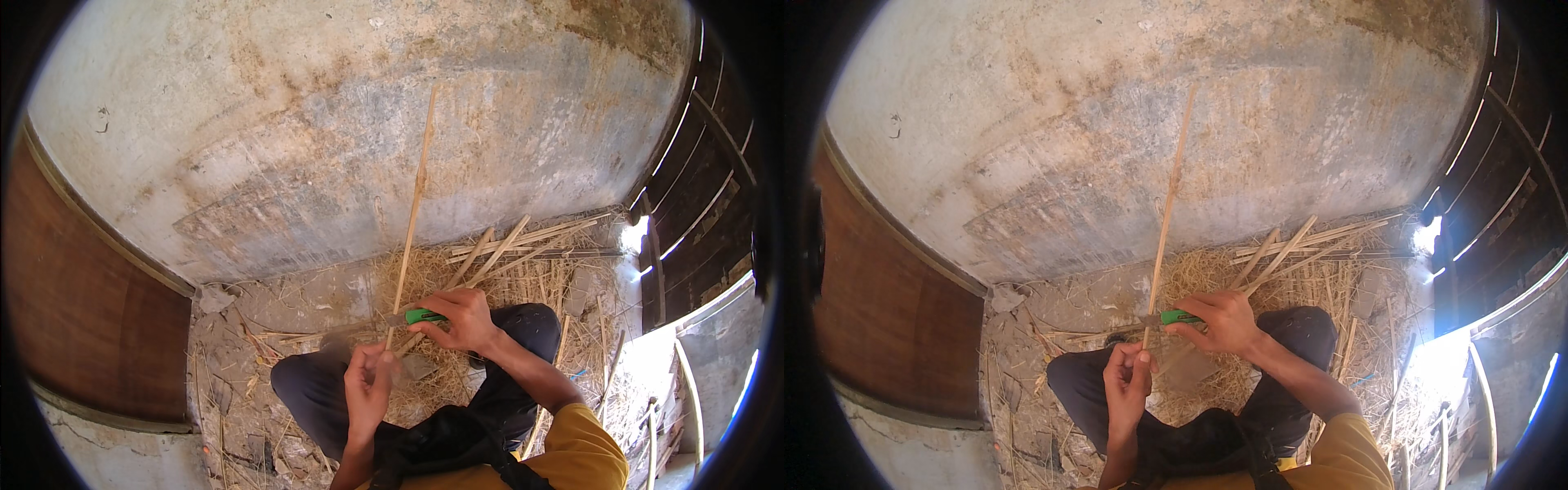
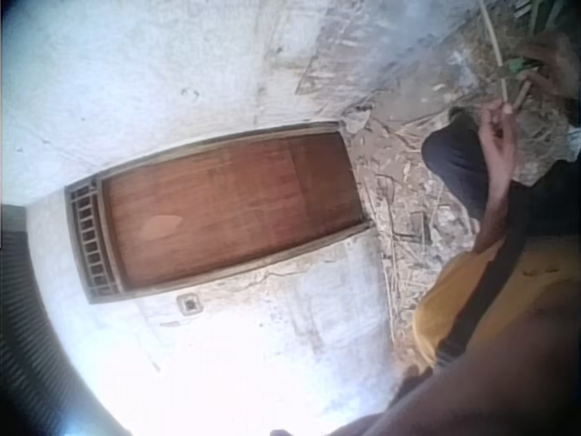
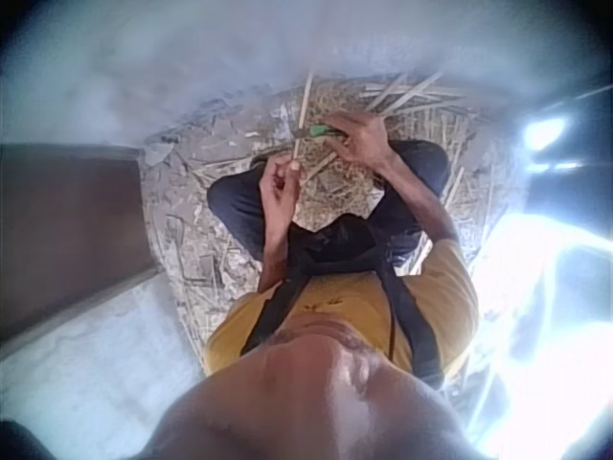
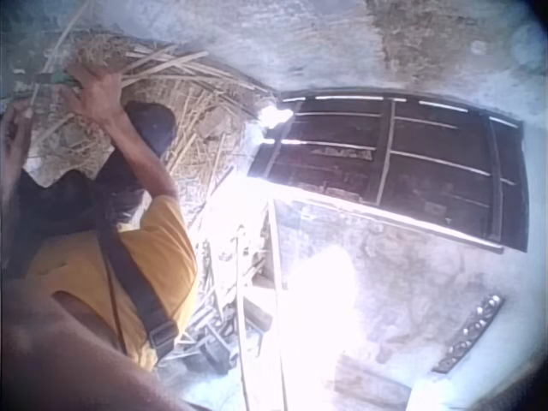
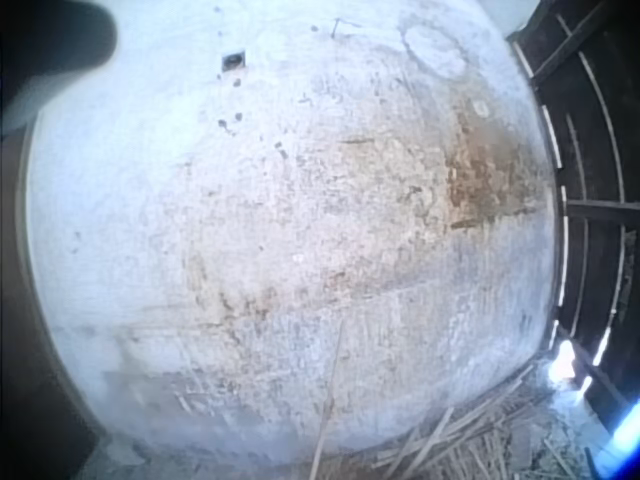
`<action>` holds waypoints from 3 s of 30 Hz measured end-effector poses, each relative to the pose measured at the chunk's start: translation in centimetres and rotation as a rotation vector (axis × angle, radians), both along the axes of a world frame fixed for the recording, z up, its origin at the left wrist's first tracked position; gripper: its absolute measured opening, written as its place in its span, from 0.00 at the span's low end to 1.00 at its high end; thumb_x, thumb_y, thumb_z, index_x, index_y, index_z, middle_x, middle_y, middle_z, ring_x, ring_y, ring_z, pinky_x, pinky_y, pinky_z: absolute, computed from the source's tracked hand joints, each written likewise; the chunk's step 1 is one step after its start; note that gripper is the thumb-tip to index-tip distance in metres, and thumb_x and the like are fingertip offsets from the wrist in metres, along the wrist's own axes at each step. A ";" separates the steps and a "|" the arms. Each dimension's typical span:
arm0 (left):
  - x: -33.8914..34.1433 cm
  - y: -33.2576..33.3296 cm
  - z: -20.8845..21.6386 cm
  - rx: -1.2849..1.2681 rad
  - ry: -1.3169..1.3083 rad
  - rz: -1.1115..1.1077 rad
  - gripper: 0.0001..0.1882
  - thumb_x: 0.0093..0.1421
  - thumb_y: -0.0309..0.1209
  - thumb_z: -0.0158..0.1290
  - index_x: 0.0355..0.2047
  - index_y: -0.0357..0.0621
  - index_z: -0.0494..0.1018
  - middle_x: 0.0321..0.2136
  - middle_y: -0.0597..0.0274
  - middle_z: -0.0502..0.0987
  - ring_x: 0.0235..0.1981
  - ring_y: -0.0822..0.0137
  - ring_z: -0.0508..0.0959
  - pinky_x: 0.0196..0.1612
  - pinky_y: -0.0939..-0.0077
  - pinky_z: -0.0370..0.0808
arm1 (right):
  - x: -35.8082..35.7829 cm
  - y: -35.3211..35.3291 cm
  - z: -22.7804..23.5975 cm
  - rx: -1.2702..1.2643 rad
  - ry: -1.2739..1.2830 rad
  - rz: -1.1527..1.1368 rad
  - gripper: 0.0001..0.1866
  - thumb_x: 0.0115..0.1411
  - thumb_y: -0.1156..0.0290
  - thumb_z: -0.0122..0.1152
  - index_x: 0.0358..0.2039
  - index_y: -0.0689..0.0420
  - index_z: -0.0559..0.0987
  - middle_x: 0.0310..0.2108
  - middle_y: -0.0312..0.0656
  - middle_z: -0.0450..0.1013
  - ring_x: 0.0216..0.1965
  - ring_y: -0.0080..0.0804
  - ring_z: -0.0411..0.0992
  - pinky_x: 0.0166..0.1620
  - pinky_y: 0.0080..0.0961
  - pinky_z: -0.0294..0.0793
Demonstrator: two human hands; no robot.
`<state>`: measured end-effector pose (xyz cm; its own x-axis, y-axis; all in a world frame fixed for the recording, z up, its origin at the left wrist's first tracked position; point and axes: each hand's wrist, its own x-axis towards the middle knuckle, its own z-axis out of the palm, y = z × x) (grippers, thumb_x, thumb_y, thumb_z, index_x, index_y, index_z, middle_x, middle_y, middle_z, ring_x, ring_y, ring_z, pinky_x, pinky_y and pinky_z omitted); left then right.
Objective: The person shaves strips of bark or outer fibers from a bamboo stalk using a small green-handled utility knife, repeatedly running the blade down the length of the stalk while holding it by hand.
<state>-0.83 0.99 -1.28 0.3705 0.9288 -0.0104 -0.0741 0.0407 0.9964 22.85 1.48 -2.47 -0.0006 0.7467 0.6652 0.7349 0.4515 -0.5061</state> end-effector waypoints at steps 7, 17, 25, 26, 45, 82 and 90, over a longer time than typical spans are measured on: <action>0.0 -0.2 -0.7 0.061 0.014 0.023 0.08 0.78 0.30 0.53 0.51 0.39 0.74 0.28 0.70 0.78 0.18 0.88 0.62 0.20 0.87 0.57 | 0.0 0.0 0.3 0.010 -0.039 -0.040 0.16 0.53 0.57 0.83 0.38 0.51 0.88 0.27 0.36 0.81 0.25 0.39 0.80 0.28 0.34 0.77; -0.6 -0.5 -0.2 -0.025 0.018 0.004 0.08 0.77 0.28 0.54 0.51 0.38 0.75 0.30 0.71 0.80 0.26 0.86 0.70 0.28 0.87 0.63 | -0.1 -0.1 0.3 0.019 -0.076 -0.069 0.16 0.53 0.56 0.82 0.37 0.50 0.88 0.27 0.34 0.81 0.25 0.38 0.80 0.28 0.33 0.77; -1.7 -1.7 -1.2 -0.054 0.101 -0.020 0.06 0.77 0.27 0.54 0.50 0.39 0.75 0.29 0.72 0.78 0.25 0.86 0.69 0.26 0.86 0.62 | 2.0 0.4 1.1 -0.048 0.067 -0.213 0.15 0.56 0.60 0.81 0.38 0.56 0.89 0.27 0.45 0.82 0.24 0.43 0.80 0.28 0.34 0.77; -1.9 -2.0 -1.6 -0.058 0.096 -0.019 0.06 0.77 0.28 0.54 0.49 0.39 0.75 0.28 0.71 0.78 0.23 0.86 0.67 0.25 0.86 0.61 | 2.4 0.7 0.7 -0.009 0.074 -0.224 0.15 0.58 0.59 0.80 0.38 0.56 0.89 0.27 0.44 0.82 0.24 0.43 0.81 0.28 0.34 0.78; -5.1 -3.0 -3.0 -0.145 0.064 -0.121 0.12 0.73 0.24 0.57 0.55 0.36 0.73 0.33 0.59 0.83 0.20 0.81 0.72 0.22 0.84 0.67 | 5.2 0.9 1.1 -0.203 0.289 -0.318 0.17 0.69 0.56 0.70 0.46 0.57 0.87 0.25 0.46 0.80 0.25 0.42 0.79 0.31 0.35 0.75; 0.9 1.0 0.5 0.091 -0.043 0.139 0.12 0.68 0.19 0.62 0.50 0.33 0.76 0.35 0.63 0.84 0.26 0.85 0.73 0.25 0.88 0.66 | 1.0 0.3 -0.6 -0.017 -0.011 0.168 0.18 0.56 0.61 0.81 0.43 0.54 0.87 0.32 0.41 0.83 0.29 0.43 0.82 0.32 0.34 0.80; 1.0 0.9 0.2 0.129 -0.041 0.133 0.10 0.69 0.19 0.62 0.49 0.34 0.76 0.35 0.64 0.84 0.27 0.86 0.73 0.26 0.88 0.65 | 0.8 -0.1 -0.2 -0.040 0.034 0.109 0.16 0.54 0.62 0.81 0.41 0.54 0.88 0.34 0.41 0.85 0.30 0.42 0.84 0.34 0.34 0.81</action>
<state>0.16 1.85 -1.09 0.2422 0.9622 0.1248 -0.1106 -0.1004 0.9888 23.67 1.40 -2.69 -0.0606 0.7695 0.6357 0.6647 0.5063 -0.5494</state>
